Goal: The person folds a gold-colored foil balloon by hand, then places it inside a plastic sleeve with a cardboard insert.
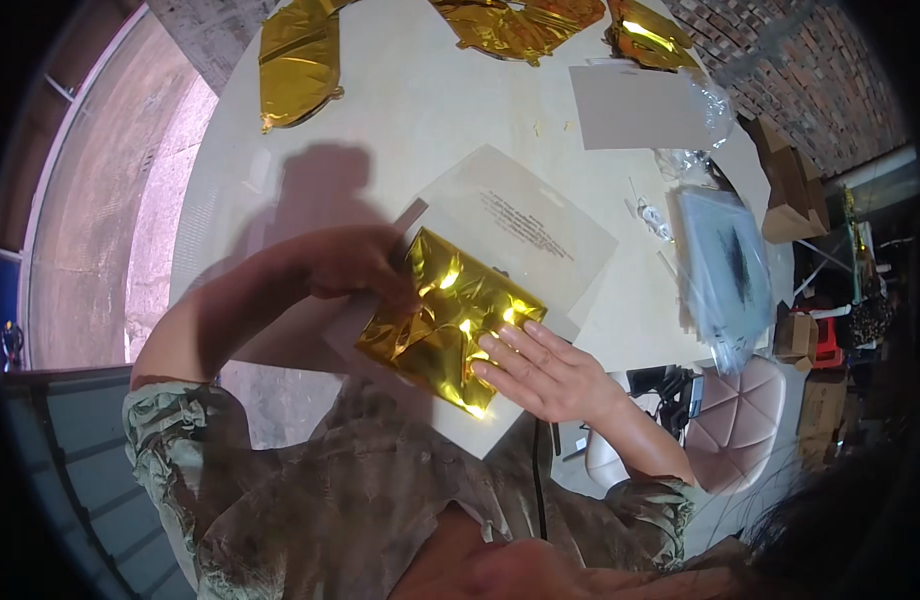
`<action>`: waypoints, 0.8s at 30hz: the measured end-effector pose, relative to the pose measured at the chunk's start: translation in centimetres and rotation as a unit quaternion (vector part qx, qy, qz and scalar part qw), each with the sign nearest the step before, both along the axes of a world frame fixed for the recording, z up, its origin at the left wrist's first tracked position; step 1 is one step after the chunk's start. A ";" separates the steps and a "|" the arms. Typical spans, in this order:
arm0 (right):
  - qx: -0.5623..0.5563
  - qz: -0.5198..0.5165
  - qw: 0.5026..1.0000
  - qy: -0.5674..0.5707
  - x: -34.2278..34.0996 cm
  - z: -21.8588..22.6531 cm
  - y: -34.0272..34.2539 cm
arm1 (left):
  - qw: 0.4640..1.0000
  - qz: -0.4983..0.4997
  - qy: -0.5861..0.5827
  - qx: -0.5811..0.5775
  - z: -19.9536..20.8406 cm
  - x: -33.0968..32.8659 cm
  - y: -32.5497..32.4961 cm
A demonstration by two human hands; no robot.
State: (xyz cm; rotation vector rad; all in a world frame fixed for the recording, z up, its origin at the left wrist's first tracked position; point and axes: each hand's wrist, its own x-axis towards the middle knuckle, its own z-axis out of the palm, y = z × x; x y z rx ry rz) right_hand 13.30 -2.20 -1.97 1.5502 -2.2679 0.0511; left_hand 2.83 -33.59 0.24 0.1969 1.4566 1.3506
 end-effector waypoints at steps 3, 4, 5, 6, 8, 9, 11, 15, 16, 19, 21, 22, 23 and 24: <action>-0.018 -0.003 0.999 -0.029 0.4 -0.3 -0.5 | 0.973 -0.111 0.114 -0.164 1.1 -1.0 0.4; -0.018 -0.012 0.999 -0.043 0.5 -0.4 -0.6 | 0.974 -0.106 0.114 -0.167 1.0 -0.4 0.3; -0.030 -0.013 0.999 -0.043 0.6 -0.5 -0.8 | 0.955 -0.018 0.244 -0.170 1.0 0.7 0.3; -0.032 -0.009 0.999 -0.043 0.8 -0.5 -0.8 | 0.912 0.070 0.368 -0.168 0.7 1.8 0.3; -0.027 -0.034 0.997 -0.059 0.9 -0.6 -0.9 | 0.877 0.132 0.423 -0.184 0.5 4.2 0.3; -0.008 -0.047 0.997 -0.059 0.9 -0.3 -1.0 | 0.786 0.112 0.571 -0.210 0.7 5.8 0.5; -0.014 -0.063 0.996 -0.064 1.1 -0.6 -1.1 | 0.671 0.059 0.722 -0.156 0.7 9.4 0.9; -0.016 -0.073 0.995 -0.069 1.1 -0.1 -1.4 | 0.567 -0.007 0.815 -0.121 -1.9 15.5 1.6; -0.016 -0.073 0.995 -0.069 1.3 0.3 -1.5 | 0.529 0.002 0.836 -0.143 -2.7 15.9 1.7; -0.040 -0.102 0.990 -0.085 1.5 0.9 -2.1 | 0.479 0.054 0.860 -0.166 -3.8 15.5 2.1; -0.048 -0.110 0.989 -0.091 1.6 0.8 -2.3 | 0.469 0.097 0.861 -0.170 -3.9 15.2 2.1; -0.058 -0.120 0.986 -0.099 1.6 0.7 -2.4 | 0.487 0.106 0.849 -0.175 -4.0 15.2 2.0; -0.054 -0.124 0.985 -0.103 1.7 0.5 -2.5 | 0.504 0.115 0.837 -0.178 -4.0 15.1 1.9; -0.052 -0.121 0.986 -0.101 1.7 0.3 -2.5 | 0.503 0.119 0.837 -0.179 -4.1 15.1 1.8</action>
